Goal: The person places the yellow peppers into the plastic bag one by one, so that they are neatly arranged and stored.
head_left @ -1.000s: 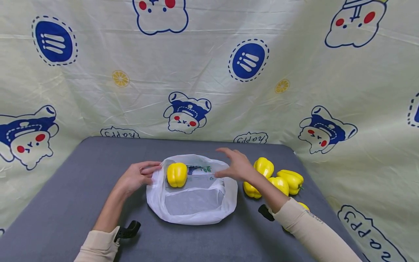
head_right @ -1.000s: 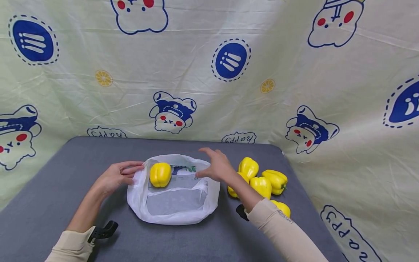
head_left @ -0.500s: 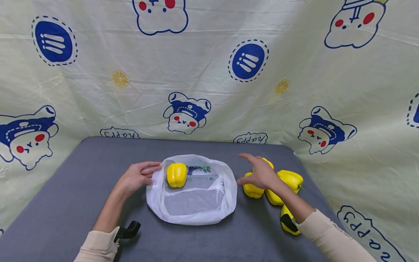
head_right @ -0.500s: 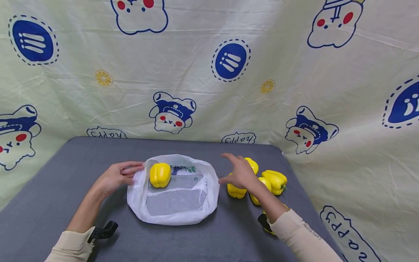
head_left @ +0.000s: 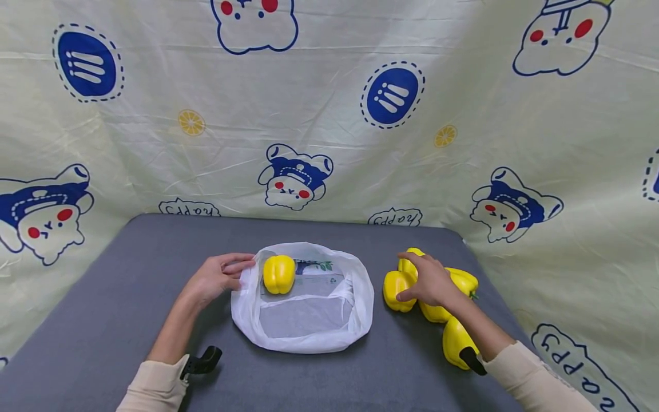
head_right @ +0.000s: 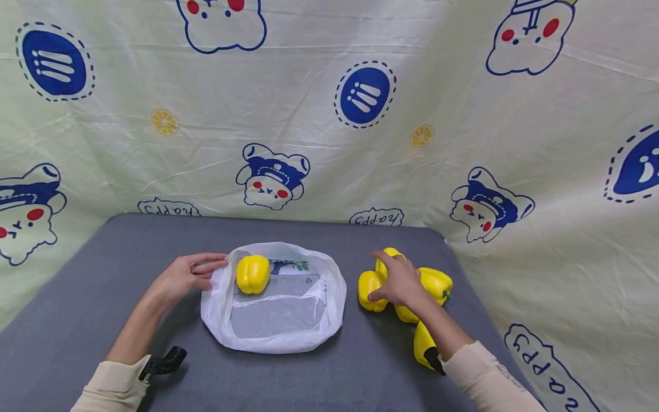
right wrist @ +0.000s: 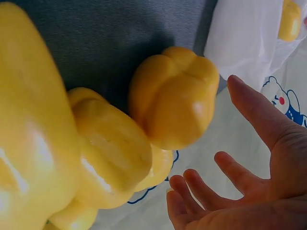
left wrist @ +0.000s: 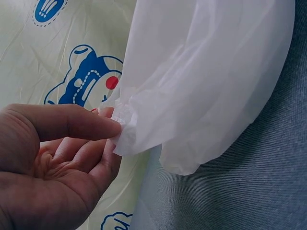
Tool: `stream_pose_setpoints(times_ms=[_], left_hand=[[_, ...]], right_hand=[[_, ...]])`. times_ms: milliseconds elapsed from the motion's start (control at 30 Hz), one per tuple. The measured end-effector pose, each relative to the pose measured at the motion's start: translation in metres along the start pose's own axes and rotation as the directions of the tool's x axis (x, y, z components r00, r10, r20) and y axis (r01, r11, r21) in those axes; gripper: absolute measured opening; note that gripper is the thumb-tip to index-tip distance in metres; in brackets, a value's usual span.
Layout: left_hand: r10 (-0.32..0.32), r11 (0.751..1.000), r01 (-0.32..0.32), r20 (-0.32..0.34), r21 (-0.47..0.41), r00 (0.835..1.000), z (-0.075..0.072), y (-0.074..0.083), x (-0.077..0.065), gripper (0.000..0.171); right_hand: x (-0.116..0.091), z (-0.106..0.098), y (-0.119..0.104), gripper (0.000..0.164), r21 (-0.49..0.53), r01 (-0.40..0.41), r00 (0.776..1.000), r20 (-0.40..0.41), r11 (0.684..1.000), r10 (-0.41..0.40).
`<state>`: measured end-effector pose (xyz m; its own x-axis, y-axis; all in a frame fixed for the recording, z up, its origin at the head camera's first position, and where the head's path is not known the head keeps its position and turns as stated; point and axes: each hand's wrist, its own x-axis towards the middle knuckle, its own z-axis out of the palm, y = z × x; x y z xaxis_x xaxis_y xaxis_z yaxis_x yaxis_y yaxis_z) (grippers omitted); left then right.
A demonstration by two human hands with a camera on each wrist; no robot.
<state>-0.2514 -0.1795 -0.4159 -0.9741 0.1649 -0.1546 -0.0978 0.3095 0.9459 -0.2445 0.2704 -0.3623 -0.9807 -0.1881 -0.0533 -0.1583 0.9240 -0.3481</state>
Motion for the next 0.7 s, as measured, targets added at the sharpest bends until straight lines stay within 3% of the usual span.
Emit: stream_pose_setpoints(times_ms=[700], left_hand=[[0.009, 1.000, -0.009, -0.002, -0.003, 1.000, 0.002, 0.000, -0.001, 0.063]], right_hand=[[0.001, 0.018, 0.013, 0.085, -0.021, -0.005, 1.000, 0.020, 1.000, 0.006]])
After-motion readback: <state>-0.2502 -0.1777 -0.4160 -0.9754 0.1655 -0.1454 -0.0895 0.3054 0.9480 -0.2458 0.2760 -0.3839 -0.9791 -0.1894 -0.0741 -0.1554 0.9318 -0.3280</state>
